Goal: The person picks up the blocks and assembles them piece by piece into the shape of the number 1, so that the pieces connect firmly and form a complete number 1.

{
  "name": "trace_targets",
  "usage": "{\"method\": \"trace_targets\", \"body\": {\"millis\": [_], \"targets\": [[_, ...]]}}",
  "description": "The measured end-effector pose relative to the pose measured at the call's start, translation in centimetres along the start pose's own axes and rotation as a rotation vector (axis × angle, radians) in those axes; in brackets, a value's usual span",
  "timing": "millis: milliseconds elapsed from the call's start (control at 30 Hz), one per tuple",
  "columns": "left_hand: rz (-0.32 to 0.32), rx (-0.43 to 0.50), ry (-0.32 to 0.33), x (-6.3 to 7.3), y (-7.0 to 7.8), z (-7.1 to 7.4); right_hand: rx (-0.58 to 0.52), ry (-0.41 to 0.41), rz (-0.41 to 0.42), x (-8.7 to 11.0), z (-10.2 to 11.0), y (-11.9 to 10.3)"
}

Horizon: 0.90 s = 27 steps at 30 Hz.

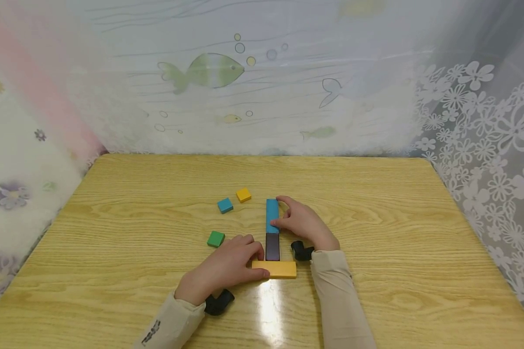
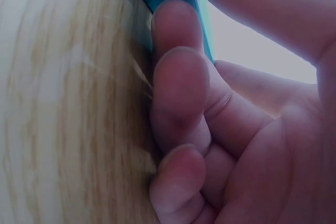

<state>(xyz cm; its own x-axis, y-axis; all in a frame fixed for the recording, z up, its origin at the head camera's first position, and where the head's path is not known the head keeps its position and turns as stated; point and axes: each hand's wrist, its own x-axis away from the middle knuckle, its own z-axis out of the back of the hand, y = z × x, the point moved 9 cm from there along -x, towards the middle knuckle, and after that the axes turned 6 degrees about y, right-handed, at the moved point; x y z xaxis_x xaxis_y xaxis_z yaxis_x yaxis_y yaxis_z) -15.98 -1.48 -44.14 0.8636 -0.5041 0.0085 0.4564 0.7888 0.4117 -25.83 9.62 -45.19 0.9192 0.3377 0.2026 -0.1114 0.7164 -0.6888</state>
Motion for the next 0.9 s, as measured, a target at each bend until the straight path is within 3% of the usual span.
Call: {"method": "trace_targets", "body": {"millis": [467, 900], "targets": [[-0.007, 0.010, -0.024, 0.0, -0.1, -0.2, -0.007, -0.005, -0.019, 0.2, 0.2, 0.1], [-0.021, 0.033, -0.057, 0.2, -0.3, -0.1, -0.029, 0.140, 0.012, 0.3, 1.8, 0.0]]}}
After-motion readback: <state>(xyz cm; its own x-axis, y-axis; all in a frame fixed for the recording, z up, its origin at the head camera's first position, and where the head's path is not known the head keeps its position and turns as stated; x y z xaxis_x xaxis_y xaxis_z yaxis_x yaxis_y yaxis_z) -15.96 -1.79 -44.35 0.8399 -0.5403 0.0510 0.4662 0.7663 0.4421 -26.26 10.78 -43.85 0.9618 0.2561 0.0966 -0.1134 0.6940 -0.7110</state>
